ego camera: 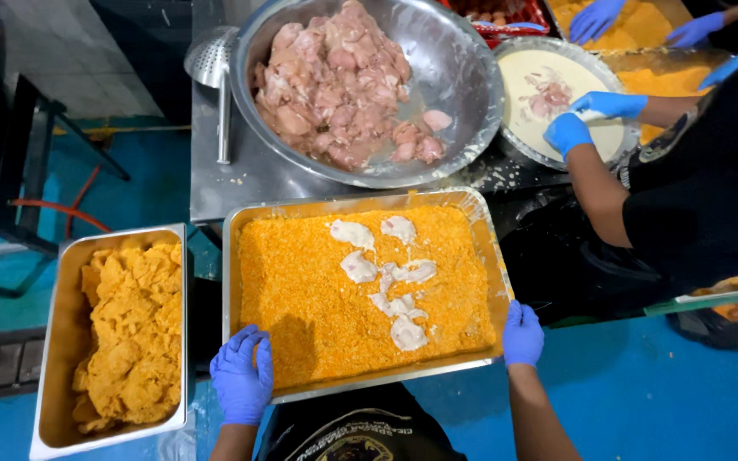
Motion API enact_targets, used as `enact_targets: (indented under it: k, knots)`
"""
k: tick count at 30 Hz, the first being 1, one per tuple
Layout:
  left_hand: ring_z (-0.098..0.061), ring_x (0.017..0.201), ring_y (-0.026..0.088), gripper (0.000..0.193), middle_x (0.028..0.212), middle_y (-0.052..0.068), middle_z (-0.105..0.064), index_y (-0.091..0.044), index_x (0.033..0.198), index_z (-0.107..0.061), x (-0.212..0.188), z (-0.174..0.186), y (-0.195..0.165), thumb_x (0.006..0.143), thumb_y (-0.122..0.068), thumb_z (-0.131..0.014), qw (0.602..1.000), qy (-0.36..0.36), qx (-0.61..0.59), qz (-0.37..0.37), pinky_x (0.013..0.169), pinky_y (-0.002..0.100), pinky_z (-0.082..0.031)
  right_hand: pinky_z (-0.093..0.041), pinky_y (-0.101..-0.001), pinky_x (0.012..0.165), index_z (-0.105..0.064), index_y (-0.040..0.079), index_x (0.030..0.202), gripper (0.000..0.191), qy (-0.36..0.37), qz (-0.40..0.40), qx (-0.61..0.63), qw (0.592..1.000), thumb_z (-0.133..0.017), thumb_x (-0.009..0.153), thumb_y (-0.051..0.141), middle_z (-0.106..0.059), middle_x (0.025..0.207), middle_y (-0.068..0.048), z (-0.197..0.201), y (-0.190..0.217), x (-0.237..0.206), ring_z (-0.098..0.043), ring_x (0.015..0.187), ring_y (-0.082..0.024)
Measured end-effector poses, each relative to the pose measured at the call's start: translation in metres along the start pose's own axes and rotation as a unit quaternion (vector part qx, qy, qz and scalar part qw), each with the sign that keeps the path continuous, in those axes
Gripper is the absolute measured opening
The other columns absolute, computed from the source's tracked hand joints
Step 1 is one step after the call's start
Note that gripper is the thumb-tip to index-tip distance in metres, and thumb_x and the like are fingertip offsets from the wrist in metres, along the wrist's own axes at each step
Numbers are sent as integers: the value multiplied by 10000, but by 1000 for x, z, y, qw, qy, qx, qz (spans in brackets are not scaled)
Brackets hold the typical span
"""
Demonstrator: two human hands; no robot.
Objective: The person takes batter-coated raw chicken pieces and presses them into a tray of orange breadcrumbs, turning and coating each piece by hand and arranging the coated pieces in the tray. A coworker across the table dips raw chicken pieces into batter.
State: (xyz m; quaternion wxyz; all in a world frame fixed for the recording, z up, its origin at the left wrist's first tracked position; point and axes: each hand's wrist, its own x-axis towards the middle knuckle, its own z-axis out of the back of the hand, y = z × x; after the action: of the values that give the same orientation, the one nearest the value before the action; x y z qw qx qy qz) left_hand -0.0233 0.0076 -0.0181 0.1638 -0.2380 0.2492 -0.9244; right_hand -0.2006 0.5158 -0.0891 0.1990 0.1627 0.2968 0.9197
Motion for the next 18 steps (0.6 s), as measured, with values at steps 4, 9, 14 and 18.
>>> enact_targets:
  k: [4,9,14,18]
  knots:
    - [-626,1136,255,184,1247,7,-687,-209,1086,-694,-4,1,-1,941,-297,-623,1000,11,10,12,1006,437,-414,-532,-506,850,-712,63,1170,456,8,-1,-13,1000,-557,1046,473,-705,1090,-252,1,-1,0,-654,982,-477]
    - [-625,1143,256,198,1259,11,-688,-210,1093,-707,-3,1,-1,939,-301,-624,999,19,18,21,1011,435,-410,-528,-507,857,-708,59,1186,464,5,-6,-14,1000,-561,1045,476,-700,1110,-263,1,-1,-1,-651,997,-482]
    - [-628,1140,256,214,1263,20,-687,-198,1097,-711,-2,1,-1,943,-312,-616,1000,16,12,17,1000,430,-413,-538,-497,865,-704,68,1184,490,21,-34,6,999,-549,1029,506,-711,1090,-260,0,-1,-1,-671,990,-469]
    - [-633,1132,257,207,1247,21,-689,-196,1086,-712,-1,1,-3,952,-318,-612,1000,16,19,14,1003,430,-417,-530,-520,853,-712,78,1182,483,12,-21,-25,999,-542,1033,506,-704,1105,-259,0,-1,-1,-652,986,-490]
